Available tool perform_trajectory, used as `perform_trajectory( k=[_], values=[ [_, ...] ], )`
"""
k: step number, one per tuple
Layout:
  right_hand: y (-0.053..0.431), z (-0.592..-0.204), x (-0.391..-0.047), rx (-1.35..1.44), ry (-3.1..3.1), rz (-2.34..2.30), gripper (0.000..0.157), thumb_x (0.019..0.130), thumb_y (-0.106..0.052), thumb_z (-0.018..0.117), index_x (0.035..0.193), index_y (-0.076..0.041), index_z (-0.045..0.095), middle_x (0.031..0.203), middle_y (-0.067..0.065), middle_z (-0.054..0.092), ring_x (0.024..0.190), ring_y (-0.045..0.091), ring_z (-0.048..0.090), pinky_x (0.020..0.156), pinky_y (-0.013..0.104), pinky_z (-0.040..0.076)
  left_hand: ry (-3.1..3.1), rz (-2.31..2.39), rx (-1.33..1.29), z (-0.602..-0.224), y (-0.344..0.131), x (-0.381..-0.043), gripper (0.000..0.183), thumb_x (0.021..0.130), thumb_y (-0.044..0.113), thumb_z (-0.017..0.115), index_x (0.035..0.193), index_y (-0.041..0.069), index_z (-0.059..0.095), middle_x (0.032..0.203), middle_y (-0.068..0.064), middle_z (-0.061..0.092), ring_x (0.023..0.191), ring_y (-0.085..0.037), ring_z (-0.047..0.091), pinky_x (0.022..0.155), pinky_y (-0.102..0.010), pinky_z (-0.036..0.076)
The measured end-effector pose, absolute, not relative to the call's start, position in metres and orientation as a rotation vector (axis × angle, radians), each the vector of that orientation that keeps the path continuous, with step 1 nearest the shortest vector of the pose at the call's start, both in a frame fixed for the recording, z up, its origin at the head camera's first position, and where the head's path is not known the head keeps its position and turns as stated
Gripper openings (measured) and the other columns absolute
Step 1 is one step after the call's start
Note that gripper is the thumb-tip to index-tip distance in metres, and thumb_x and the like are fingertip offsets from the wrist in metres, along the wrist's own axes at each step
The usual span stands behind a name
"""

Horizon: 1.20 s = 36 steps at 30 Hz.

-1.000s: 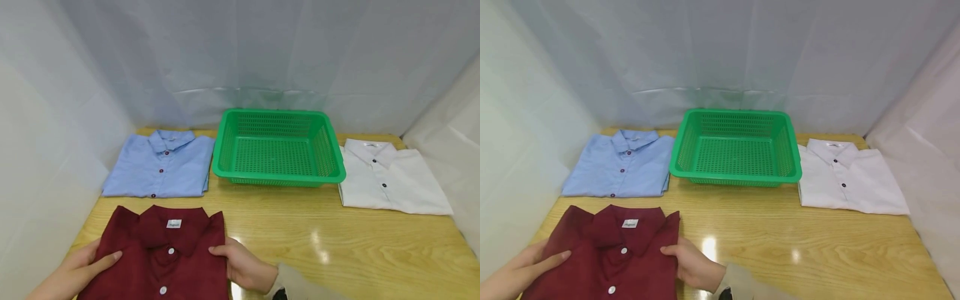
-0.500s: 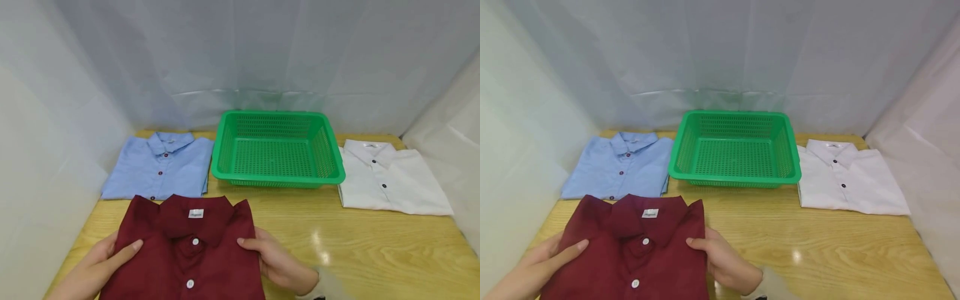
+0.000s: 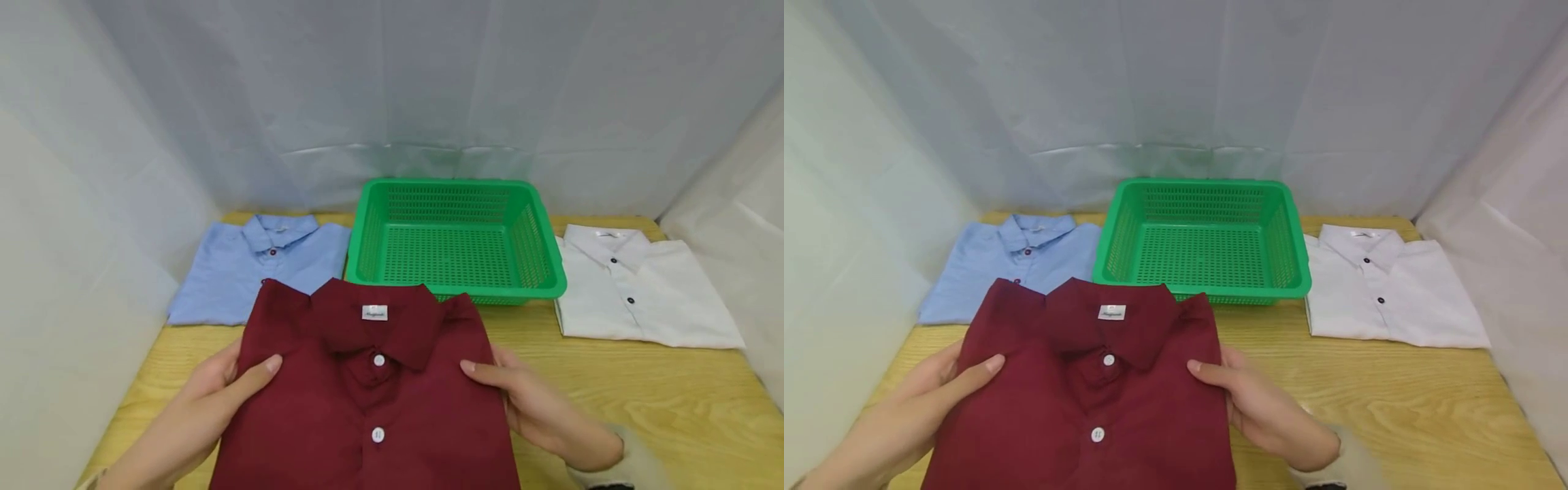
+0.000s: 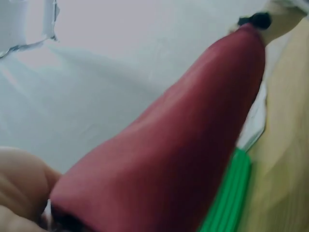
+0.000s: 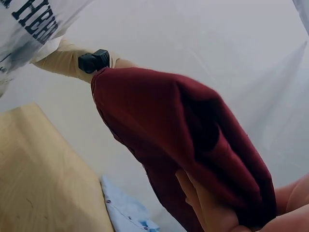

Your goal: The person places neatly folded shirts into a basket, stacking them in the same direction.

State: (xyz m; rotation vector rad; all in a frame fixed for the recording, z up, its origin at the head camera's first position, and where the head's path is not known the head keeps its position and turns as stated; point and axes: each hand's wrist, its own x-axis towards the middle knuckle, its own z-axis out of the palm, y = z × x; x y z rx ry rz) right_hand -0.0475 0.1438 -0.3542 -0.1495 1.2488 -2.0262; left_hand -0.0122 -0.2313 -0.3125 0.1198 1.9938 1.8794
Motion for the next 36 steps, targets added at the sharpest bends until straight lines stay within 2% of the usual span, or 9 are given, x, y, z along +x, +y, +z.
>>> perform_trajectory(
  k=[6,17,21,28,32,36],
  values=[
    [0.171,-0.339,-0.054,-0.204,1.247,-2.023,0.030,0.107,-0.013,0.043,0.136,-0.009,0.040,0.125,0.005,0.062,0.113,0.017,0.062,0.093,0.034,0.052,1.852,2.011,0.083,-0.306,-0.211,-0.022,0.034,0.107,0.017,0.046,0.138,0.003,0.042,0.120,-0.010,0.067,0.105,-0.027,0.067,0.083,-0.041,0.056],
    [0.199,-0.315,-0.078,-0.184,1.369,-1.995,0.030,0.108,-0.016,0.041,0.136,-0.008,0.037,0.125,0.005,0.061,0.113,0.018,0.063,0.091,0.034,0.053,1.854,2.088,-0.005,-0.287,-0.177,-0.047,0.042,0.103,0.025,0.055,0.136,0.003,0.041,0.114,-0.006,0.067,0.101,-0.022,0.067,0.084,-0.040,0.056],
    [0.204,-0.306,-0.092,-0.143,1.447,-1.977,0.033,0.108,-0.020,0.043,0.137,-0.007,0.033,0.123,0.005,0.063,0.110,0.018,0.064,0.089,0.034,0.054,1.859,2.086,-0.030,-0.284,-0.168,-0.063,0.044,0.103,0.027,0.056,0.136,0.003,0.041,0.114,-0.005,0.065,0.102,-0.020,0.066,0.086,-0.038,0.054],
    [0.210,-0.298,-0.119,-0.096,1.519,-1.963,0.031,0.107,-0.021,0.046,0.133,-0.006,0.036,0.116,0.003,0.066,0.104,0.016,0.067,0.086,0.034,0.055,1.899,2.049,-0.064,-0.282,-0.157,-0.090,0.041,0.103,0.032,0.055,0.132,0.005,0.044,0.117,-0.006,0.061,0.103,-0.019,0.064,0.089,-0.036,0.052],
    [0.214,-0.297,-0.139,-0.083,1.512,-1.987,0.031,0.107,-0.020,0.047,0.133,-0.007,0.035,0.113,0.002,0.067,0.101,0.015,0.068,0.084,0.033,0.056,1.898,2.068,-0.054,-0.282,-0.149,-0.110,0.036,0.104,0.029,0.053,0.132,0.007,0.046,0.119,-0.006,0.060,0.103,-0.019,0.064,0.090,-0.035,0.051],
    [0.220,-0.298,-0.161,-0.095,1.489,-2.038,0.024,0.107,-0.017,0.044,0.129,-0.009,0.040,0.110,0.001,0.067,0.098,0.015,0.067,0.082,0.032,0.056,1.872,2.124,-0.051,-0.283,-0.139,-0.134,0.029,0.104,0.026,0.052,0.128,0.010,0.049,0.114,-0.004,0.061,0.099,-0.018,0.064,0.088,-0.034,0.051]
  ],
)
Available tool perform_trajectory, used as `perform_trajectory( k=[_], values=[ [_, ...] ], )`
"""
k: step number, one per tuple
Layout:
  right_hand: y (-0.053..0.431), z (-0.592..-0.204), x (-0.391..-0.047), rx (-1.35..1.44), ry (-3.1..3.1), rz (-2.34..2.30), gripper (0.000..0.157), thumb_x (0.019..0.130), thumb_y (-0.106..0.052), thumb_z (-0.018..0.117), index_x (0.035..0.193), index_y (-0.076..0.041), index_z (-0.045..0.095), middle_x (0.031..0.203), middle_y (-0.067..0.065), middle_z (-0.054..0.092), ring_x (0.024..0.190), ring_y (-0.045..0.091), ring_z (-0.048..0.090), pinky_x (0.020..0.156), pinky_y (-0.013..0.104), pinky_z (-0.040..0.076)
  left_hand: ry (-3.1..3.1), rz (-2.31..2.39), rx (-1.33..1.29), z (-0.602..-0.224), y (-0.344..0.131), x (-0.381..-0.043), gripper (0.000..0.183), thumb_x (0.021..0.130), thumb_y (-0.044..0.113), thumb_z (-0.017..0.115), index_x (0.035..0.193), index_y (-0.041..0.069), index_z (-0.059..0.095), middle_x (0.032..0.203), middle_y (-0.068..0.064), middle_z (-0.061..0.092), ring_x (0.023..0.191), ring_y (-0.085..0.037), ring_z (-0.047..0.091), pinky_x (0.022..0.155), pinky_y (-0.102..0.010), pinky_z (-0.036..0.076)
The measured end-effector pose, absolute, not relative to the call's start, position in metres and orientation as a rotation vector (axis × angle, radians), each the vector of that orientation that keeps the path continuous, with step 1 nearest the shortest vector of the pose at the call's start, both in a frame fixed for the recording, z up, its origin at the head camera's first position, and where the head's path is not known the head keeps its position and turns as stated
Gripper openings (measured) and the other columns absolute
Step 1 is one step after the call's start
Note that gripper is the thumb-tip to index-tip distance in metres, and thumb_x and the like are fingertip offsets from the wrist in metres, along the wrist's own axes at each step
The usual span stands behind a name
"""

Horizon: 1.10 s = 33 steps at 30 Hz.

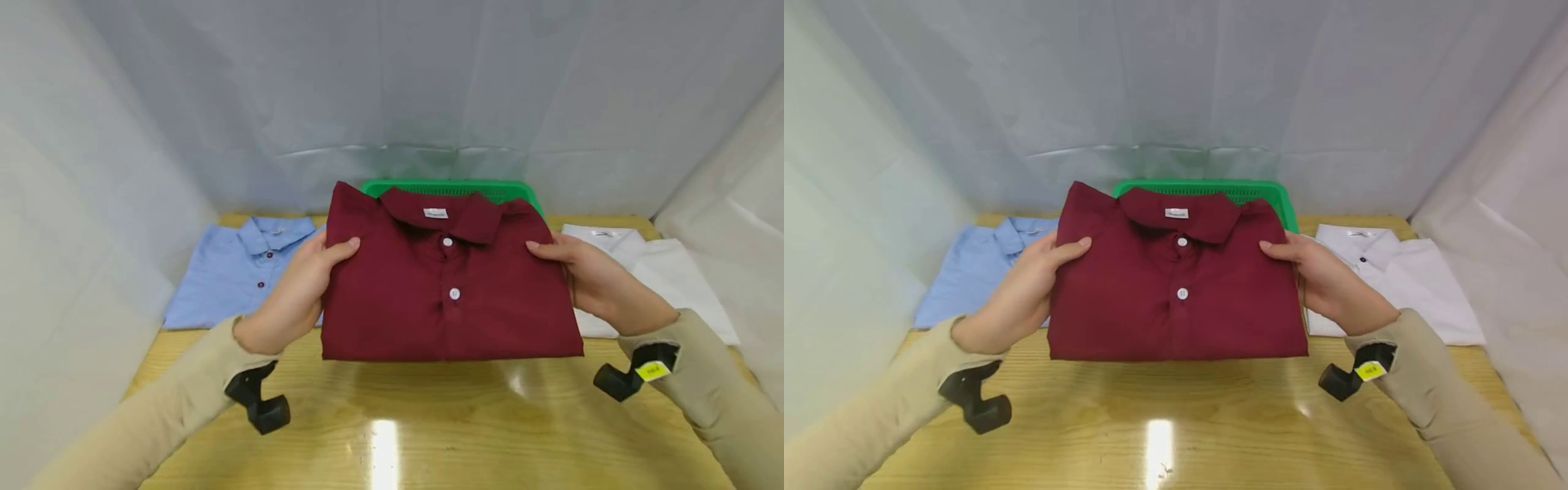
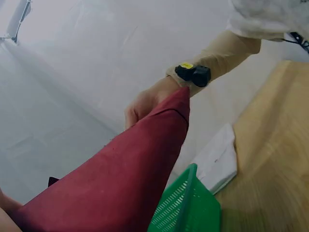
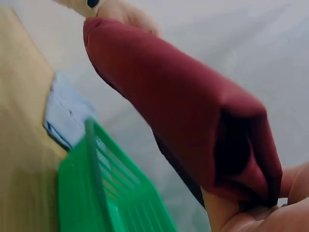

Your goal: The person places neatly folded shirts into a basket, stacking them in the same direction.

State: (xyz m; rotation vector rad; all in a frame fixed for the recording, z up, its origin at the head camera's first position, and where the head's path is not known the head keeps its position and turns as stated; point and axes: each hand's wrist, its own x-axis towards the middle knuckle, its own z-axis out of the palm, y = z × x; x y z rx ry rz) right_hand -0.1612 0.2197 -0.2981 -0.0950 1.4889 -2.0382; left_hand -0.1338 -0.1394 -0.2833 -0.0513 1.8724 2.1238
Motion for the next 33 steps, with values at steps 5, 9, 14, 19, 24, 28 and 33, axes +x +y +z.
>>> perform_trajectory(
  k=[5,9,14,19,24,28,33],
  values=[
    [0.227,-0.304,-0.189,-0.113,1.436,-2.108,0.018,0.107,-0.013,0.041,0.123,-0.009,0.049,0.107,0.003,0.068,0.094,0.016,0.068,0.079,0.032,0.056,1.868,2.185,-0.085,-0.288,-0.125,-0.169,0.021,0.103,0.023,0.054,0.121,0.013,0.055,0.107,-0.003,0.062,0.092,-0.017,0.064,0.086,-0.034,0.051],
    [0.230,-0.309,-0.210,-0.050,1.431,-2.139,0.016,0.107,-0.011,0.041,0.117,-0.008,0.053,0.102,0.004,0.069,0.089,0.016,0.069,0.076,0.030,0.057,1.888,2.214,-0.139,-0.295,-0.116,-0.199,0.017,0.102,0.021,0.055,0.117,0.013,0.058,0.101,-0.002,0.063,0.086,-0.016,0.063,0.083,-0.035,0.050],
    [0.230,-0.317,-0.238,0.047,1.413,-2.152,0.015,0.106,-0.008,0.041,0.120,-0.006,0.046,0.098,0.005,0.068,0.085,0.016,0.069,0.073,0.030,0.057,1.894,2.234,-0.190,-0.310,-0.110,-0.233,0.015,0.101,0.018,0.057,0.115,0.012,0.060,0.094,-0.001,0.063,0.080,-0.015,0.063,0.078,-0.033,0.050],
    [0.229,-0.329,-0.259,0.101,1.396,-2.140,0.016,0.106,-0.006,0.040,0.122,-0.006,0.043,0.100,0.004,0.067,0.087,0.017,0.068,0.074,0.031,0.057,1.957,2.168,-0.210,-0.331,-0.108,-0.260,0.018,0.101,0.019,0.058,0.116,0.010,0.060,0.094,-0.001,0.063,0.079,-0.015,0.062,0.076,-0.031,0.050],
    [0.227,-0.346,-0.273,0.164,1.404,-2.112,0.015,0.106,-0.005,0.040,0.120,-0.007,0.043,0.099,0.004,0.065,0.085,0.017,0.066,0.072,0.031,0.056,2.070,2.050,-0.183,-0.354,-0.110,-0.279,0.027,0.101,0.017,0.058,0.124,0.003,0.060,0.096,-0.002,0.061,0.081,-0.014,0.060,0.077,-0.030,0.048],
    [0.225,-0.358,-0.280,0.179,1.470,-2.055,0.017,0.106,-0.007,0.040,0.122,-0.013,0.040,0.099,0.001,0.063,0.087,0.014,0.064,0.073,0.030,0.055,2.246,1.880,-0.025,-0.365,-0.109,-0.286,0.032,0.103,0.016,0.055,0.131,0.001,0.056,0.109,-0.009,0.062,0.091,-0.019,0.060,0.082,-0.031,0.048],
    [0.222,-0.369,-0.284,0.221,1.503,-2.008,0.017,0.106,-0.004,0.039,0.118,-0.016,0.040,0.096,-0.001,0.062,0.085,0.012,0.063,0.073,0.030,0.054,2.594,1.433,0.283,-0.369,-0.106,-0.288,0.034,0.103,0.013,0.050,0.135,-0.001,0.051,0.128,-0.019,0.058,0.114,-0.030,0.057,0.096,-0.040,0.046]
  ],
)
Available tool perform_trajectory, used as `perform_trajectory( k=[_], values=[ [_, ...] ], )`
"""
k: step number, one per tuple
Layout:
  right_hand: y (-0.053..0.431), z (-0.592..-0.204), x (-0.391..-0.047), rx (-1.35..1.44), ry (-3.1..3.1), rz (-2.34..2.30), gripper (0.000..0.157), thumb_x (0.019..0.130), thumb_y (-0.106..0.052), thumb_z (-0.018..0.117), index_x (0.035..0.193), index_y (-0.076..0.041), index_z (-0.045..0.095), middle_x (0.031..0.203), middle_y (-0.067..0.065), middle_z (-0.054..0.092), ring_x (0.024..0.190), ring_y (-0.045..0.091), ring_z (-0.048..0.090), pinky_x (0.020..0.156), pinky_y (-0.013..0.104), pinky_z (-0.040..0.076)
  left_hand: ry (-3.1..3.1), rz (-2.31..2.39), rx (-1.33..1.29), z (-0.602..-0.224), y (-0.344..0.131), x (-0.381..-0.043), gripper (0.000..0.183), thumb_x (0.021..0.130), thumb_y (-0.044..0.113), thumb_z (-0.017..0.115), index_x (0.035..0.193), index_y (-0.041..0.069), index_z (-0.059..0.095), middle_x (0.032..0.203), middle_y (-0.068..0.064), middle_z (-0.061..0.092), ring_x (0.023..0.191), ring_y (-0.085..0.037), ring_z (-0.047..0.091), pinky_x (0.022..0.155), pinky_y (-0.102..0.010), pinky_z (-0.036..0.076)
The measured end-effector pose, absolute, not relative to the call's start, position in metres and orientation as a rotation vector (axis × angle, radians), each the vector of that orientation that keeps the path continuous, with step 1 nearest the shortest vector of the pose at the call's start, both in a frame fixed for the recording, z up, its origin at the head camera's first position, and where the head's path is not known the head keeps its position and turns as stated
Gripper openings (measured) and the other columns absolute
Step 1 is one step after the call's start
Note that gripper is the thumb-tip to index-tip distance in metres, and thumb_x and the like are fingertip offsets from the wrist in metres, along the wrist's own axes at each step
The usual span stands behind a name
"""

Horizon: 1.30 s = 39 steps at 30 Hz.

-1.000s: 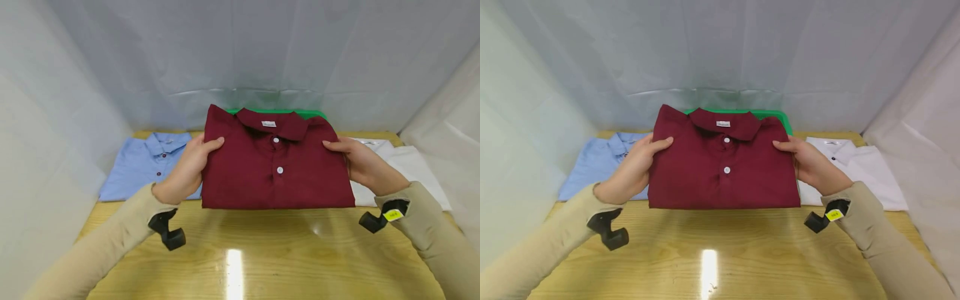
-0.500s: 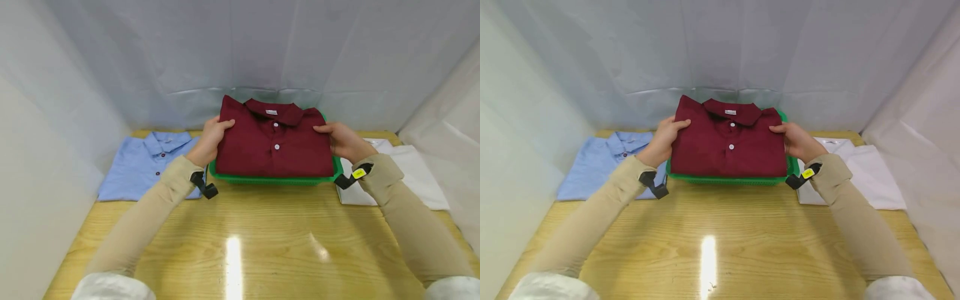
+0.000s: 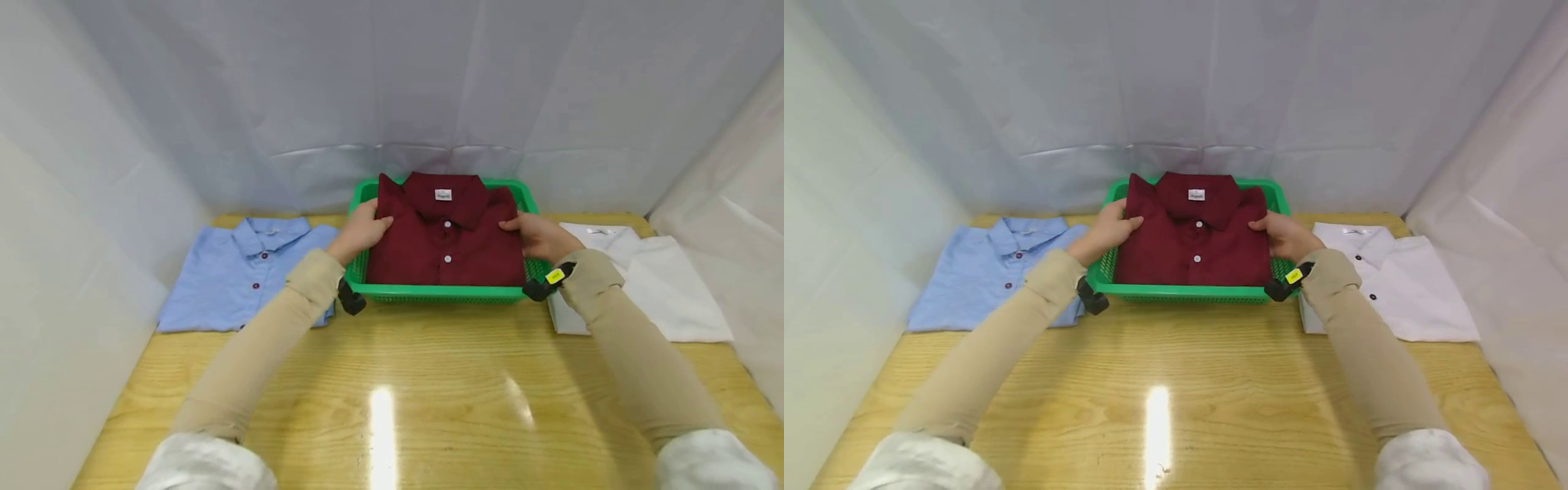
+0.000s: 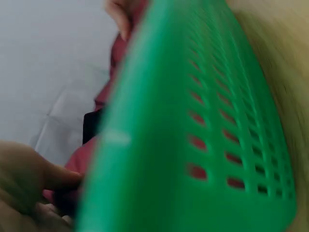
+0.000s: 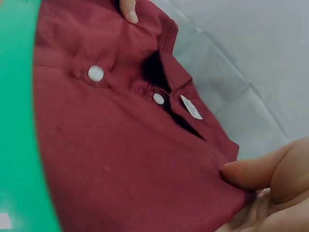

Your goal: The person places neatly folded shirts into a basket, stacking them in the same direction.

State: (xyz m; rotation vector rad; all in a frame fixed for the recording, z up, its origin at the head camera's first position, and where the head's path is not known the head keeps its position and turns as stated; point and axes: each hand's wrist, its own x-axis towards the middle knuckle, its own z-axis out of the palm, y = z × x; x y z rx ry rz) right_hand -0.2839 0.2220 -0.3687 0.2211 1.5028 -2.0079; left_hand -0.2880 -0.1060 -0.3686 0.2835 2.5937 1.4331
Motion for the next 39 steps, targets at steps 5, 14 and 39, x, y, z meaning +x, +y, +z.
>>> perform_trajectory(
  k=[5,14,39],
  values=[
    [0.215,-0.375,-0.284,0.214,1.580,-1.951,0.020,0.105,-0.002,0.037,0.120,-0.017,0.039,0.103,0.000,0.056,0.088,0.011,0.060,0.077,0.029,0.053,2.773,1.023,0.389,-0.370,-0.104,-0.287,0.038,0.104,0.011,0.045,0.136,-0.009,0.044,0.131,-0.028,0.054,0.121,-0.037,0.054,0.098,-0.044,0.046],
    [0.201,-0.383,-0.281,0.202,1.804,-1.854,0.059,0.105,-0.002,0.032,0.159,-0.012,0.009,0.126,0.004,0.042,0.106,0.014,0.049,0.089,0.029,0.047,2.922,0.580,0.316,-0.376,-0.096,-0.283,0.042,0.101,0.003,0.047,0.134,-0.018,0.034,0.114,-0.033,0.056,0.098,-0.044,0.062,0.079,-0.045,0.054],
    [0.173,-0.388,-0.240,-0.447,2.496,-0.301,0.069,0.106,-0.036,0.040,0.151,0.012,0.019,0.153,0.044,-0.001,0.142,0.058,0.000,0.115,0.064,0.010,2.477,-0.164,0.575,-0.385,-0.091,-0.259,0.073,0.103,0.053,0.042,0.161,0.023,0.009,0.163,-0.023,-0.005,0.149,-0.044,0.000,0.120,-0.049,0.008]
  ],
)
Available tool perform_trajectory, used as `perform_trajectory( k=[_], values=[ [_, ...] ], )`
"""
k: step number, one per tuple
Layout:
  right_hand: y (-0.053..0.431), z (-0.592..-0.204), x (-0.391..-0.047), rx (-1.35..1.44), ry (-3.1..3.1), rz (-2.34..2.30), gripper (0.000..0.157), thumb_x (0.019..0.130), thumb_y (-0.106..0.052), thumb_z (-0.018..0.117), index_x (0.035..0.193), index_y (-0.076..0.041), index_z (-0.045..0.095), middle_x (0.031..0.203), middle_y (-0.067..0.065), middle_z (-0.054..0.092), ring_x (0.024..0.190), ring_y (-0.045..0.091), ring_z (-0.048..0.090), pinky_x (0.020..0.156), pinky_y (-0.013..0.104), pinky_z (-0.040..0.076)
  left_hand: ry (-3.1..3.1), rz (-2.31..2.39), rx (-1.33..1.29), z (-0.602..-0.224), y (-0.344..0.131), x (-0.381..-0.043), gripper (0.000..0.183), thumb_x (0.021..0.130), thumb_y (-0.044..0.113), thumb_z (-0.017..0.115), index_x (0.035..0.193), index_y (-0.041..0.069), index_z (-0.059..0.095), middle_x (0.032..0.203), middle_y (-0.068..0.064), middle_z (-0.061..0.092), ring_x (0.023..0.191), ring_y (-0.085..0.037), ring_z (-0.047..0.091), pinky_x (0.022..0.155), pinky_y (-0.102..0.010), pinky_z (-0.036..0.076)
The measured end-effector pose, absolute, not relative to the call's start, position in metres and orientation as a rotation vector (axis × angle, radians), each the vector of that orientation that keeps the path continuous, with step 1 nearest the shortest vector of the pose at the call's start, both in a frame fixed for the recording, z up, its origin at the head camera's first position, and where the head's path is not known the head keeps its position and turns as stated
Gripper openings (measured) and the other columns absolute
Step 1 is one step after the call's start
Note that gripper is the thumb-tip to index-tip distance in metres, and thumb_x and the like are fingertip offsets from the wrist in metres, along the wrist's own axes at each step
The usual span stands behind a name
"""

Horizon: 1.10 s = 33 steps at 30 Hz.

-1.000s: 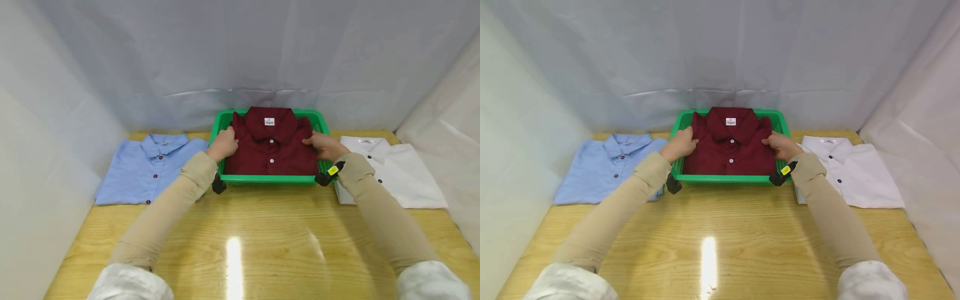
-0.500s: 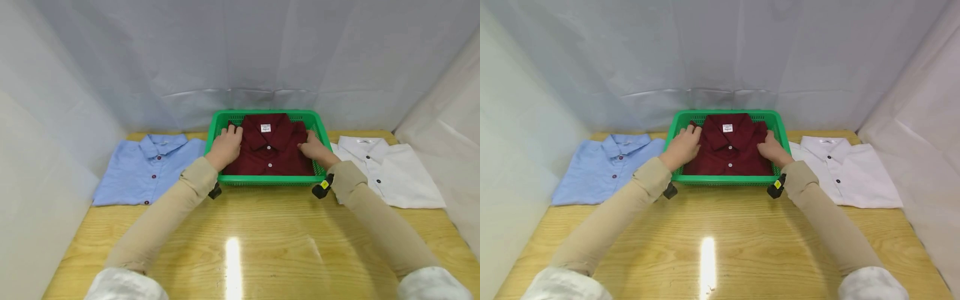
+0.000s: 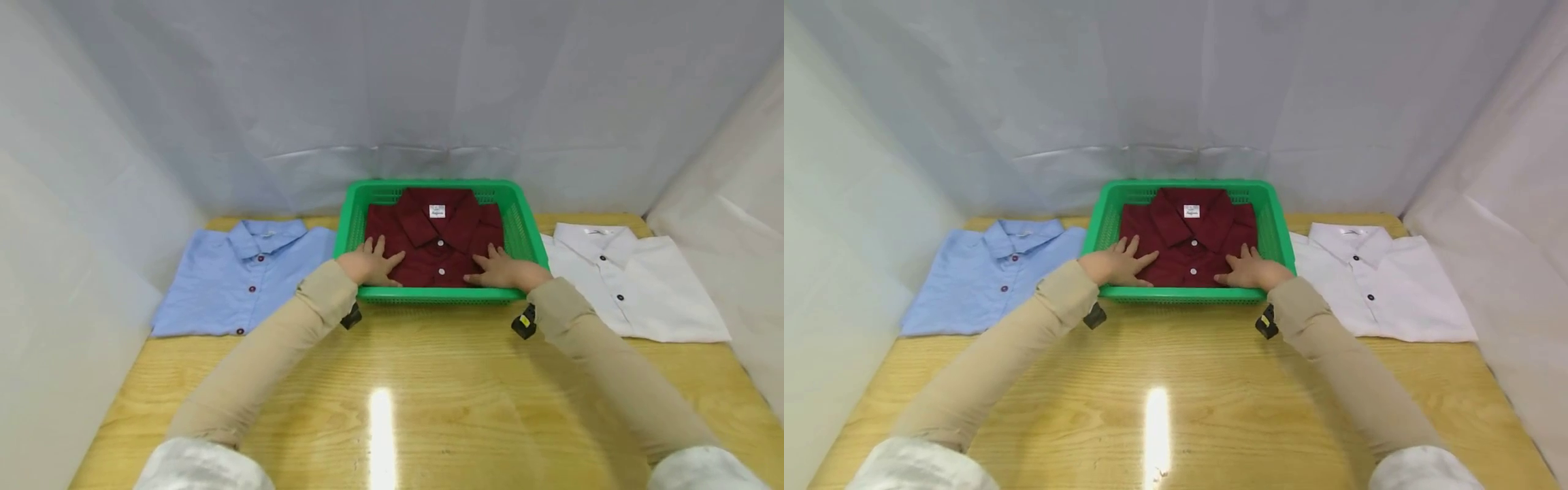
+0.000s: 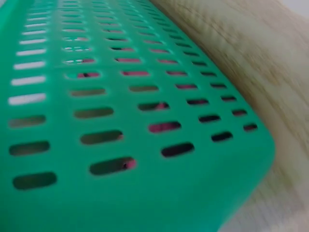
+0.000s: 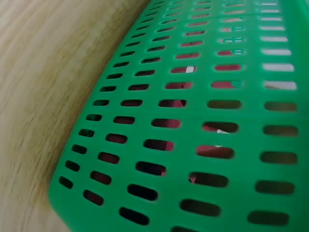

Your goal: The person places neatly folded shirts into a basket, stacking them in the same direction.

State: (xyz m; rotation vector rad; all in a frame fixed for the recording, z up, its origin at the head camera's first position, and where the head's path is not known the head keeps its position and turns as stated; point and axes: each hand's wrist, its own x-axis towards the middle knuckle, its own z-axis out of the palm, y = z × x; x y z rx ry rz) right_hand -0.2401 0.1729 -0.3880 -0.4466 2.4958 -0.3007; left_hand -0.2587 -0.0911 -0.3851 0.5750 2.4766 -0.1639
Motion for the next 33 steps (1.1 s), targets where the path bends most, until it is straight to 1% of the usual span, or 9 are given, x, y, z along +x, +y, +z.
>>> perform_trajectory(
  k=[6,9,14,19,25,29,33],
  values=[
    [0.177,-0.393,-0.244,-0.433,2.451,-0.315,0.076,0.103,-0.038,0.047,0.152,0.010,0.015,0.153,0.043,-0.002,0.143,0.056,-0.001,0.115,0.064,0.010,2.418,-0.226,0.548,-0.386,-0.089,-0.260,0.071,0.105,0.048,0.040,0.161,0.018,0.006,0.160,-0.030,0.005,0.149,-0.041,0.011,0.120,-0.046,0.003],
    [0.179,-0.395,-0.245,-0.426,2.431,-0.341,0.078,0.102,-0.038,0.048,0.153,0.009,0.012,0.154,0.042,-0.004,0.144,0.054,-0.001,0.116,0.062,0.010,2.419,-0.216,0.534,-0.387,-0.089,-0.260,0.072,0.105,0.048,0.041,0.161,0.018,0.006,0.160,-0.030,0.006,0.149,-0.040,0.011,0.120,-0.046,0.003],
    [0.180,-0.395,-0.245,-0.426,2.390,-0.414,0.078,0.102,-0.033,0.050,0.153,0.011,0.010,0.154,0.040,-0.006,0.145,0.051,-0.001,0.117,0.058,0.010,2.424,-0.191,0.518,-0.389,-0.090,-0.259,0.072,0.105,0.047,0.042,0.161,0.018,0.006,0.160,-0.029,0.006,0.149,-0.040,0.010,0.121,-0.046,0.004],
    [0.180,-0.396,-0.245,-0.437,2.407,-0.418,0.076,0.102,-0.030,0.051,0.152,0.012,0.012,0.154,0.041,-0.005,0.144,0.053,-0.001,0.117,0.058,0.010,2.431,-0.186,0.534,-0.388,-0.090,-0.257,0.072,0.105,0.047,0.042,0.161,0.017,0.007,0.160,-0.030,0.007,0.148,-0.041,0.012,0.120,-0.046,0.005],
    [0.180,-0.399,-0.246,-0.439,2.451,-0.394,0.075,0.101,-0.028,0.053,0.151,0.014,0.015,0.152,0.043,-0.007,0.143,0.055,-0.004,0.117,0.059,0.008,2.441,-0.219,0.574,-0.388,-0.090,-0.258,0.072,0.105,0.049,0.040,0.160,0.016,0.008,0.159,-0.031,0.009,0.148,-0.042,0.015,0.120,-0.048,0.005],
    [0.179,-0.397,-0.246,-0.428,2.495,-0.381,0.075,0.102,-0.030,0.052,0.152,0.013,0.015,0.154,0.041,-0.006,0.143,0.055,-0.002,0.116,0.061,0.010,2.466,-0.138,0.625,-0.389,-0.092,-0.260,0.073,0.105,0.050,0.039,0.160,0.013,0.010,0.158,-0.031,0.016,0.146,-0.043,0.019,0.120,-0.049,0.010],
    [0.176,-0.384,-0.241,-0.450,2.498,-0.410,0.073,0.104,-0.032,0.049,0.153,0.010,0.017,0.157,0.037,-0.001,0.145,0.052,0.004,0.116,0.061,0.014,2.426,0.035,0.672,-0.377,-0.096,-0.260,0.070,0.106,0.045,0.039,0.159,0.008,0.012,0.160,-0.022,0.021,0.148,-0.037,0.020,0.119,-0.045,0.017]
  ],
)
